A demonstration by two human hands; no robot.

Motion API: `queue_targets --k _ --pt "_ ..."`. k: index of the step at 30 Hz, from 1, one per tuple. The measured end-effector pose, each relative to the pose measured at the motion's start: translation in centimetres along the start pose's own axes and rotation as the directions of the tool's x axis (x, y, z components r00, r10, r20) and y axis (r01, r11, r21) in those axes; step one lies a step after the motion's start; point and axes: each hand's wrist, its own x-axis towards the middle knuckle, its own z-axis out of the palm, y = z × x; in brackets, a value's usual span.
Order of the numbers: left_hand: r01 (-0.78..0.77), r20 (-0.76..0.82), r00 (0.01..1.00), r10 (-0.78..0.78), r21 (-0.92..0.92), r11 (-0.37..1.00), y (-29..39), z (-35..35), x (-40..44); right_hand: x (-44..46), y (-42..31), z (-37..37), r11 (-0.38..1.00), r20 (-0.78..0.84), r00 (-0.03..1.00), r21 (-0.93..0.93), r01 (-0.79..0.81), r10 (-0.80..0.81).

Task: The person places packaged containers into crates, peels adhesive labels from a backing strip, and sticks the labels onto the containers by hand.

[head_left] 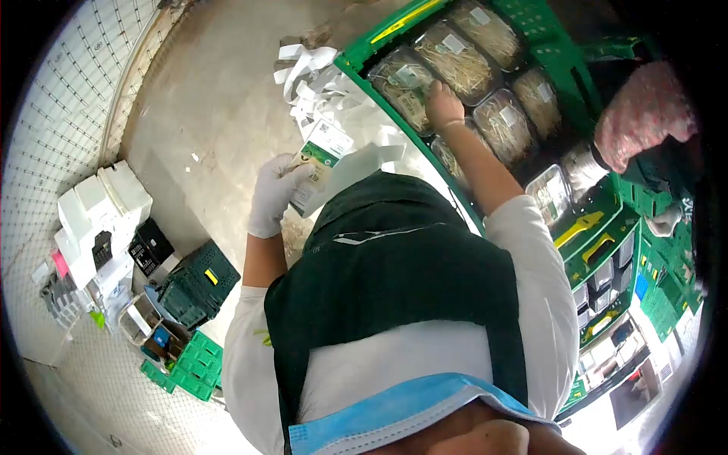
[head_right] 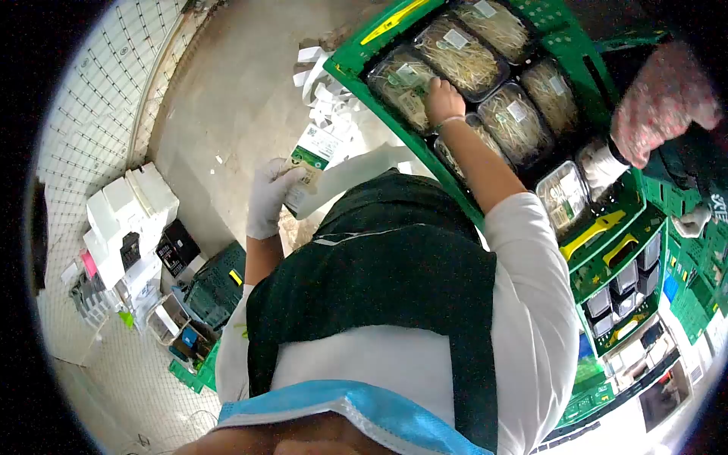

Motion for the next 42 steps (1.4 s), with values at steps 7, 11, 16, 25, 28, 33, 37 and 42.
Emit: queue_targets --k 7,11,16,25,28,33,37,42 --pt "0.022 0.068 0.998 -0.017 -0.072 0.997 -0.1 1.1 0.8 -0.5 3.4 -0.6 0.941 -0.256 0.954 -0.334 0.063 -0.155" --pt "0.017 0.089 0.996 -0.014 -0.038 0.999 0.4 1.5 1.3 -1.8 3.0 1.8 0.883 -0.237 0.855 -0.213 0.418 -0.462" --pt "-0.020 0.104 0.994 0.027 -0.069 0.997 1.1 3.2 1.3 -2.0 0.1 4.3 0.943 -0.157 0.952 -0.250 0.218 -0.261" --pt "-0.092 0.136 0.986 0.101 -0.069 0.993 0.5 4.0 0.7 -3.9 1.5 -0.4 0.932 0.059 0.980 -0.301 0.201 -0.192" --pt "-0.244 0.210 0.940 0.267 -0.130 0.961 0.3 5.5 1.5 -8.0 -1.2 -6.8 0.708 0.192 0.972 0.705 -0.043 -0.132" --pt "-0.147 0.398 0.917 -0.012 0.364 0.920 2.7 6.4 2.6 -11.6 -7.0 -12.1 0.612 0.039 0.943 0.769 0.183 -0.331" --pt "-0.485 0.274 0.841 0.466 0.002 0.875 2.8 8.5 4.1 -12.0 -7.6 -12.0 0.630 -0.049 0.937 0.728 0.270 -0.345" --pt "-0.325 0.270 0.927 0.260 0.236 0.916 3.1 9.0 4.9 -9.4 -5.7 -12.2 0.818 -0.243 0.932 0.454 0.353 -0.267"
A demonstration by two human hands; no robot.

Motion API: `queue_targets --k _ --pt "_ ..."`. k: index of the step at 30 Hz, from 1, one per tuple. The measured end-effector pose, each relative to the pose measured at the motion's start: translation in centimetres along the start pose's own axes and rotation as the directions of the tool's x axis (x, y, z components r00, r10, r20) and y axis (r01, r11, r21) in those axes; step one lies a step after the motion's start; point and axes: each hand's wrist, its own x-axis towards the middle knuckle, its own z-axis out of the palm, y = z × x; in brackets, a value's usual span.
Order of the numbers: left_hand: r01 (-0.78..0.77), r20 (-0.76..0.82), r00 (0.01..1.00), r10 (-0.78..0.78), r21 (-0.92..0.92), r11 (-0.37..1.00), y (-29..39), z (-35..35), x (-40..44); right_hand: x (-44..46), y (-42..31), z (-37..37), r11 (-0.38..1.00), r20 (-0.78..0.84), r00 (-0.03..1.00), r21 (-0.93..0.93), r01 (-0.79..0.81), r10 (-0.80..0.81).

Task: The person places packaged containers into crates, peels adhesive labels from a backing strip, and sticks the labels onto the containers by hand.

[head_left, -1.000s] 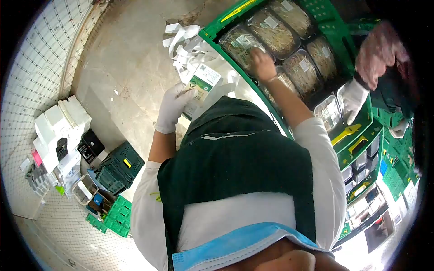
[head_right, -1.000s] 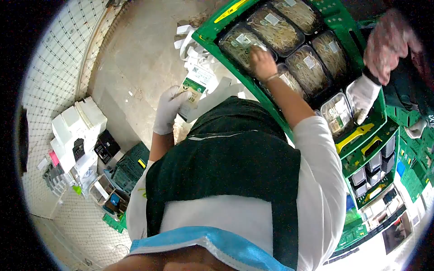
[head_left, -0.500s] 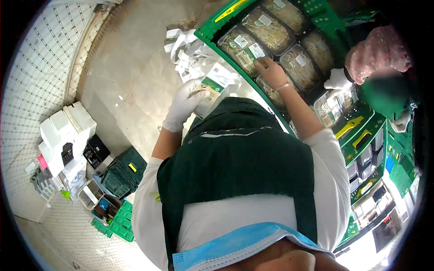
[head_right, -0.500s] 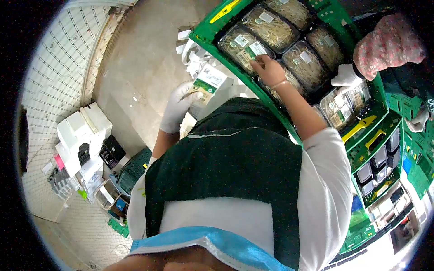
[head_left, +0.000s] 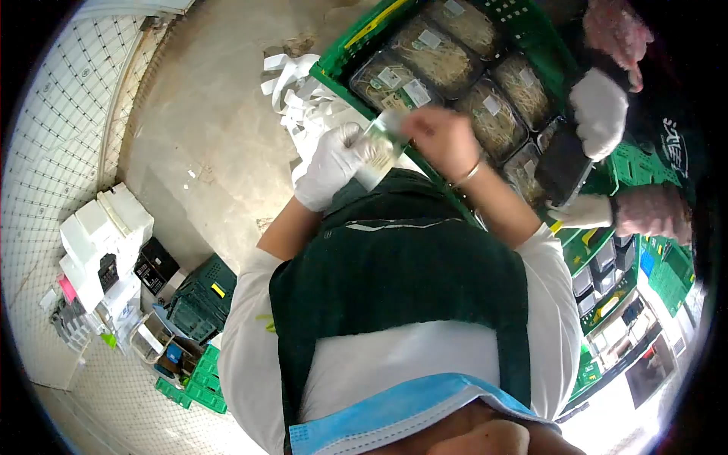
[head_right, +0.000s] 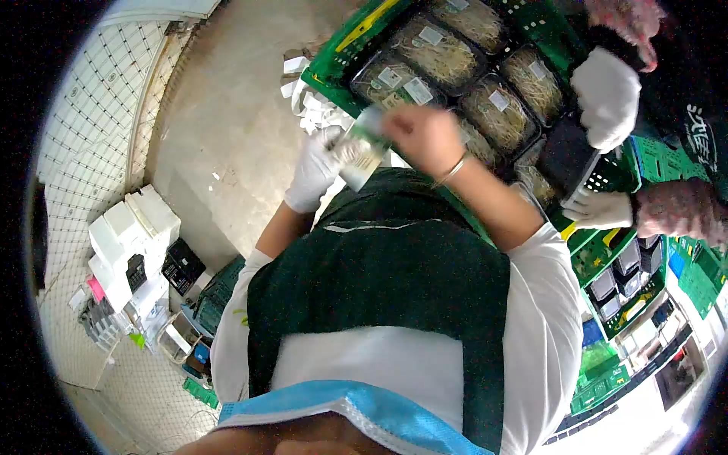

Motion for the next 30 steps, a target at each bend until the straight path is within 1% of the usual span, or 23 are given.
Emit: queue_targets --k 1,2,3,4,5,7,8,10,11,13,14,15,16,18,19,21,23,24,25,26,28,29,30 --pt "0.004 -0.001 1.000 -0.004 0.007 1.000 -0.1 0.0 0.0 1.6 2.0 -0.9 0.992 -0.143 0.986 -0.087 -0.093 0.080" --pt "0.118 0.085 0.992 -0.098 -0.274 0.955 0.6 0.3 -0.1 3.8 3.5 -3.0 0.967 -0.131 0.974 -0.157 -0.203 0.183" --pt "0.057 0.045 0.998 -0.050 -0.193 0.980 0.0 -0.1 0.0 5.8 7.3 -4.1 0.957 -0.134 0.972 -0.191 -0.218 0.194" --pt "0.078 0.036 0.997 -0.072 -0.203 0.976 -1.9 -0.7 -0.1 7.2 12.2 -3.9 0.935 -0.127 0.975 -0.283 -0.213 0.183" --pt "0.096 0.027 0.995 -0.092 -0.213 0.972 -3.4 -1.4 -0.1 7.8 14.4 -3.1 0.861 -0.102 0.976 -0.460 -0.217 0.191" --pt "0.191 0.009 0.980 -0.197 -0.279 0.941 -2.6 -2.3 -0.9 8.4 18.7 0.3 0.610 -0.094 0.923 -0.725 -0.320 0.373" --pt "0.281 0.040 0.959 -0.281 -0.248 0.927 -1.2 -2.7 -1.5 8.1 19.0 0.8 0.615 -0.082 0.925 -0.725 -0.311 0.372" --pt "0.247 0.077 0.969 -0.235 -0.274 0.929 -2.1 -3.2 -2.0 7.2 18.4 1.8 0.536 -0.212 0.923 -0.762 -0.363 0.322" --pt "0.218 0.071 0.976 -0.206 -0.306 0.927 -2.2 -3.3 -2.3 6.9 18.0 2.1 0.540 -0.211 0.923 -0.759 -0.363 0.323" --pt "0.209 0.043 0.977 -0.209 -0.385 0.899 -0.8 -2.4 -2.0 6.5 17.6 2.3 0.514 -0.339 0.908 -0.749 -0.419 0.246" --pt "0.174 0.049 0.984 -0.172 -0.488 0.855 -0.6 -1.9 -1.7 6.6 17.6 2.5 0.514 -0.342 0.907 -0.748 -0.421 0.246" --pt "0.137 0.051 0.990 -0.133 -0.585 0.799 -0.5 -1.6 -1.4 6.8 18.7 3.0 0.545 -0.212 0.950 -0.781 -0.305 0.229" --pt "0.134 0.049 0.990 -0.130 -0.583 0.801 0.0 -1.6 -1.2 7.1 19.0 3.2 0.574 -0.076 0.976 -0.798 -0.184 0.206" --pt "0.346 0.158 0.938 -0.307 -0.432 0.833 1.2 -1.7 -1.3 7.3 19.2 2.9 0.598 -0.060 0.978 -0.783 -0.171 0.202" --pt "0.347 0.159 0.938 -0.309 -0.424 0.836 0.9 -1.5 -1.3 7.1 18.9 2.6 0.619 -0.045 0.978 -0.768 -0.165 0.205" --pt "0.193 0.138 0.979 -0.148 -0.422 0.886 0.0 -0.8 -0.9 7.0 17.8 1.4 0.624 -0.037 0.981 -0.767 -0.150 0.191" --pt "0.150 0.134 0.985 -0.104 -0.392 0.908 2.6 -0.1 -0.6 6.4 14.3 0.2 0.693 0.083 0.879 -0.651 -0.309 0.470" --pt "0.113 0.047 0.994 -0.102 -0.450 0.886 3.6 0.9 -0.3 4.9 12.4 0.1 0.857 0.040 0.912 -0.362 -0.367 0.408" --pt "0.075 -0.040 0.993 -0.109 -0.503 0.861 4.0 1.6 -0.3 3.6 8.3 -0.9 0.945 0.131 0.935 -0.052 -0.324 0.328" --pt "0.076 -0.039 0.993 -0.111 -0.505 0.860 3.4 1.6 -0.1 1.9 6.8 -0.5 0.928 0.245 0.932 0.198 -0.316 0.265" --pt "0.060 0.014 0.998 -0.058 -0.256 0.965 1.4 1.5 0.7 -0.4 3.1 -0.2 0.922 0.425 0.905 0.337 -0.189 0.030" --pt "0.059 0.015 0.998 -0.057 -0.256 0.965 1.0 1.4 0.8 -0.9 1.4 -0.3 0.935 0.365 0.930 0.316 -0.159 0.035" --pt "0.153 0.016 0.988 -0.152 -0.097 0.984 1.0 1.3 1.0 -1.0 0.6 -0.2 0.925 0.385 0.915 0.292 -0.242 0.118"
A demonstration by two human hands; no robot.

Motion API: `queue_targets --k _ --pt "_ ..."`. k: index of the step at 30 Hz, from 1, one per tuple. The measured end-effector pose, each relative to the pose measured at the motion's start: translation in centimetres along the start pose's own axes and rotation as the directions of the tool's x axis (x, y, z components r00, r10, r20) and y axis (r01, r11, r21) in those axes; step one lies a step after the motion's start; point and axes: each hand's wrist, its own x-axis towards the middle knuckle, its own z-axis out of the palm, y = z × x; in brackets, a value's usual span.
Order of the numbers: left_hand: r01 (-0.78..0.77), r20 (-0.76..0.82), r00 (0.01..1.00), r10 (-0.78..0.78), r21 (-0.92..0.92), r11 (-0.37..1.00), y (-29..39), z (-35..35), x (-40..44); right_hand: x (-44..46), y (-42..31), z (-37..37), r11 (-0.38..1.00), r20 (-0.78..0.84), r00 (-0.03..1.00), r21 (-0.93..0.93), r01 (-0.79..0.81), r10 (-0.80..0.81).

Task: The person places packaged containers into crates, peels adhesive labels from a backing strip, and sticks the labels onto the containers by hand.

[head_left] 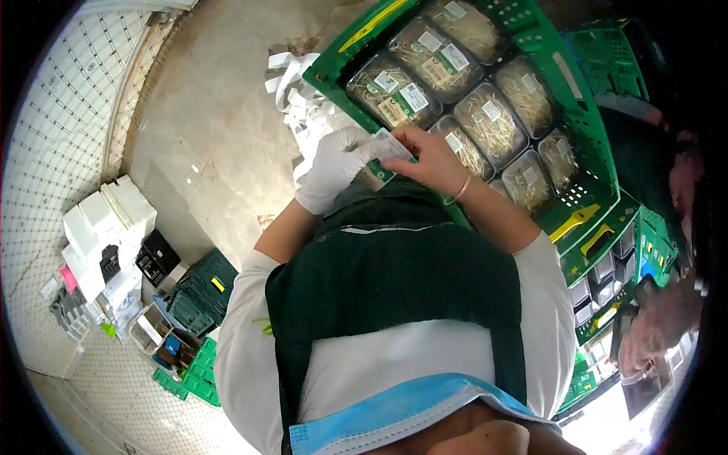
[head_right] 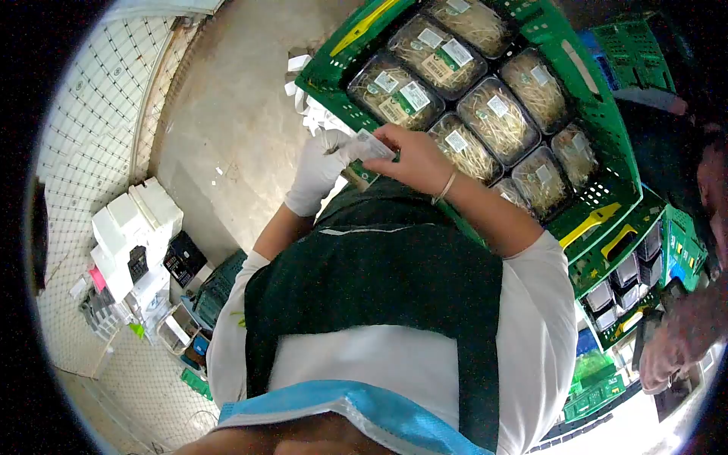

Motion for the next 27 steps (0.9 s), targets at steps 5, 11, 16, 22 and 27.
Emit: queue_targets --k 5,11,16,22,27 --pt "-0.168 -0.089 0.983 0.163 -0.049 0.985 0.5 1.1 0.7 3.4 3.0 -5.5 0.966 -0.390 0.909 -0.255 0.049 -0.149" --pt "0.042 -0.022 0.999 -0.044 -0.067 0.997 -0.4 -1.8 -0.1 14.3 13.2 -20.5 0.506 -0.556 0.801 -0.768 -0.392 -0.222" --pt "0.100 0.001 0.994 -0.106 -0.341 0.935 0.8 -1.6 -1.7 15.1 16.0 -18.3 0.289 -0.644 0.759 -0.748 -0.598 -0.097" --pt "0.071 -0.067 0.994 -0.090 -0.241 0.968 0.3 -1.8 -0.6 14.2 15.4 -17.8 0.233 -0.520 0.849 -0.818 -0.526 0.089" --pt "-0.056 0.073 0.994 0.087 -0.349 0.935 3.8 1.4 0.8 7.9 10.8 -13.8 0.704 -0.385 0.908 -0.599 -0.381 0.164"
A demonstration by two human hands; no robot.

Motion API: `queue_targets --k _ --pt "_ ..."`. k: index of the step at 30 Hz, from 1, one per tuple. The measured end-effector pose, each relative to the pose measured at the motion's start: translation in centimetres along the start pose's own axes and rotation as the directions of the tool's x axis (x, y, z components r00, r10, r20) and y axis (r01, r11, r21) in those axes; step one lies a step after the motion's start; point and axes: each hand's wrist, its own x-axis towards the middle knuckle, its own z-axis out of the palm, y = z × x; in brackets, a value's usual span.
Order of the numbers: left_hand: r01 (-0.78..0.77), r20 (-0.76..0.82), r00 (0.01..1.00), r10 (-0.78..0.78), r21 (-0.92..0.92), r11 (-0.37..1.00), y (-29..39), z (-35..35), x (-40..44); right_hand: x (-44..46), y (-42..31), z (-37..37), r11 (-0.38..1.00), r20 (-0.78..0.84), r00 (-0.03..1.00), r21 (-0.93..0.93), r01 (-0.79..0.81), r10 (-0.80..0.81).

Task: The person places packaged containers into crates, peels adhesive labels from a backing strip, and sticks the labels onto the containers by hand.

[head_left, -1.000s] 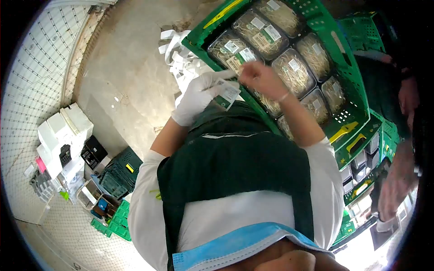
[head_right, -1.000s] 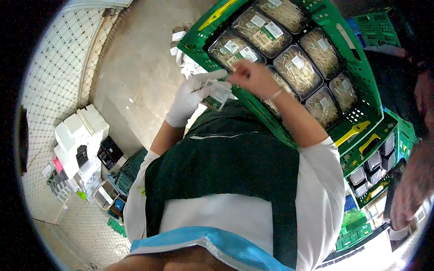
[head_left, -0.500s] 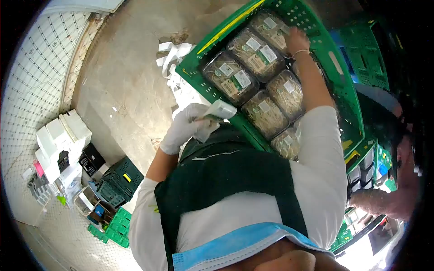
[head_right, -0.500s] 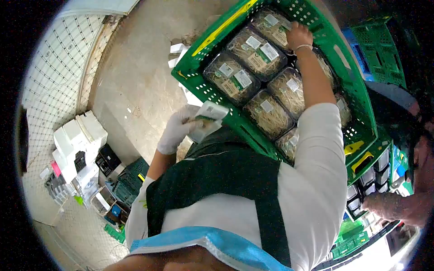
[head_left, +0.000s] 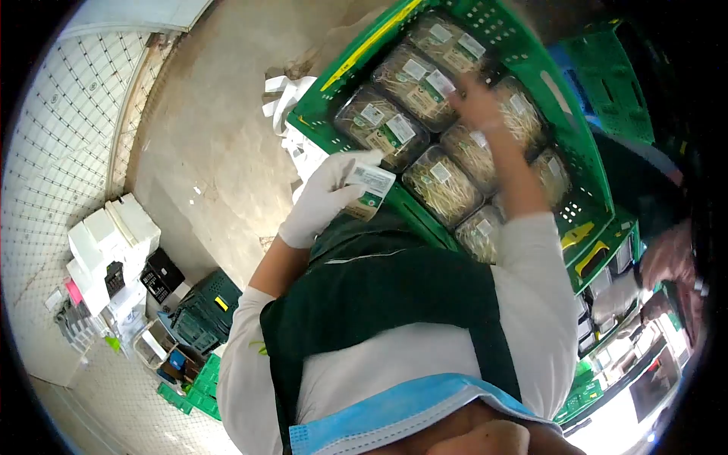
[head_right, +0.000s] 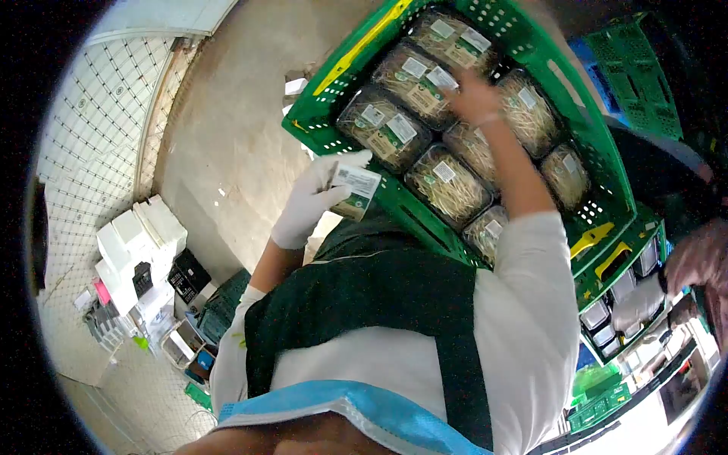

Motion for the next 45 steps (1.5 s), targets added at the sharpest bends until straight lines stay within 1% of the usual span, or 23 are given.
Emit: queue_targets --k 2,4,6,8,10,13,16,18,20,22,24,26,27,28,30,32,35,36,38,40,41,44,45 --pt "-0.144 0.053 0.988 0.143 0.001 0.990 -1.3 1.0 1.0 -7.2 -4.1 0.4 0.786 0.109 0.962 0.602 0.137 -0.252" --pt "-0.060 0.116 0.992 0.040 0.171 0.983 -2.2 1.8 1.4 -12.5 -7.1 -1.0 0.679 0.204 0.838 0.694 0.240 -0.505" --pt "-0.104 0.088 0.994 0.068 0.516 0.850 -3.4 2.3 1.7 -15.2 -7.8 -1.1 0.783 0.013 0.922 0.532 0.322 -0.388" --pt "0.140 0.001 0.986 -0.168 0.545 0.826 -3.4 3.0 1.8 -16.5 -7.2 -1.7 0.743 0.042 0.977 0.656 0.132 -0.211" --pt "0.169 -0.004 0.980 -0.200 0.551 0.817 -3.9 4.5 1.7 -17.0 -4.7 -2.1 0.692 -0.239 0.955 0.659 0.294 -0.178" --pt "0.136 0.001 0.987 -0.159 0.515 0.846 -4.2 5.7 1.2 -12.8 4.6 -5.1 0.961 -0.408 0.905 0.277 0.000 0.118" --pt "0.006 0.053 0.998 -0.037 0.493 0.870 -5.5 5.2 0.6 -7.6 15.6 -3.6 0.952 -0.449 0.889 -0.225 -0.209 0.089" --pt "0.189 -0.103 0.980 -0.168 0.249 0.950 -6.5 4.7 -0.1 -5.5 18.0 0.0 0.916 -0.337 0.921 -0.273 -0.295 0.197" --pt "0.170 -0.065 0.985 -0.158 0.309 0.936 -6.4 4.3 -0.9 -5.3 17.7 0.9 0.870 -0.228 0.925 -0.328 -0.368 0.305" --pt "0.130 -0.031 0.992 -0.126 0.213 0.968 -6.2 4.4 -1.8 -7.3 15.0 0.6 0.796 -0.489 0.826 -0.362 -0.485 0.280" --pt "0.123 0.006 0.992 -0.127 0.194 0.973 -5.7 4.8 -2.0 -8.7 13.9 0.1 0.798 -0.551 0.797 -0.351 -0.490 0.247" --pt "0.094 0.020 0.995 -0.096 0.083 0.992 -5.8 5.7 -2.0 -9.9 12.4 0.2 0.925 -0.390 0.865 -0.076 -0.373 0.317" --pt "0.016 0.022 1.000 -0.017 0.078 0.997 -5.2 7.1 -2.0 -11.7 10.0 -0.1 0.954 -0.177 0.971 0.281 -0.108 0.162" --pt "0.016 0.026 1.000 -0.018 0.077 0.997 -5.3 7.1 -2.2 -14.2 6.6 -0.5 0.767 -0.039 0.996 0.635 0.090 -0.084" --pt "0.099 0.124 0.986 -0.115 0.131 0.986 -5.3 6.8 -2.2 -18.9 -0.1 -0.5 0.486 -0.167 0.932 0.815 0.314 -0.322" --pt "0.050 0.177 0.980 -0.085 0.193 0.980 -5.1 6.8 -2.0 -20.6 -2.4 -1.4 0.679 -0.067 0.959 0.693 0.243 -0.275" --pt "-0.167 0.258 0.959 0.113 0.198 0.966 -5.5 7.9 -1.8 -22.5 -3.9 -1.4 0.681 -0.070 0.956 0.687 0.254 -0.285" --pt "-0.203 0.224 0.968 0.112 0.440 0.875 -4.9 8.1 -2.2 -23.3 -4.4 -1.3 0.654 -0.118 0.955 0.705 0.273 -0.271" --pt "0.022 0.173 0.980 -0.099 0.402 0.915 -6.0 7.5 -2.1 -23.8 -4.0 -1.2 0.742 -0.126 0.965 0.619 0.258 -0.230" --pt "-0.027 0.172 0.983 -0.071 0.507 0.862 -5.9 7.2 -2.4 -22.5 -1.3 -1.2 0.797 -0.316 0.916 0.471 0.378 -0.247" --pt "-0.068 0.171 0.984 -0.046 0.607 0.792 -5.9 7.0 -2.7 -21.2 0.6 -2.3 0.902 -0.353 0.921 0.322 0.287 -0.167" --pt "0.093 0.072 0.991 -0.116 0.268 0.959 -6.6 4.7 -3.5 -16.2 7.3 -2.0 0.989 -0.333 0.940 -0.147 0.023 -0.071" --pt "0.147 0.036 0.987 -0.154 0.149 0.978 -6.8 4.1 -3.8 -14.6 8.4 -0.2 0.989 -0.330 0.941 -0.145 0.028 -0.075"
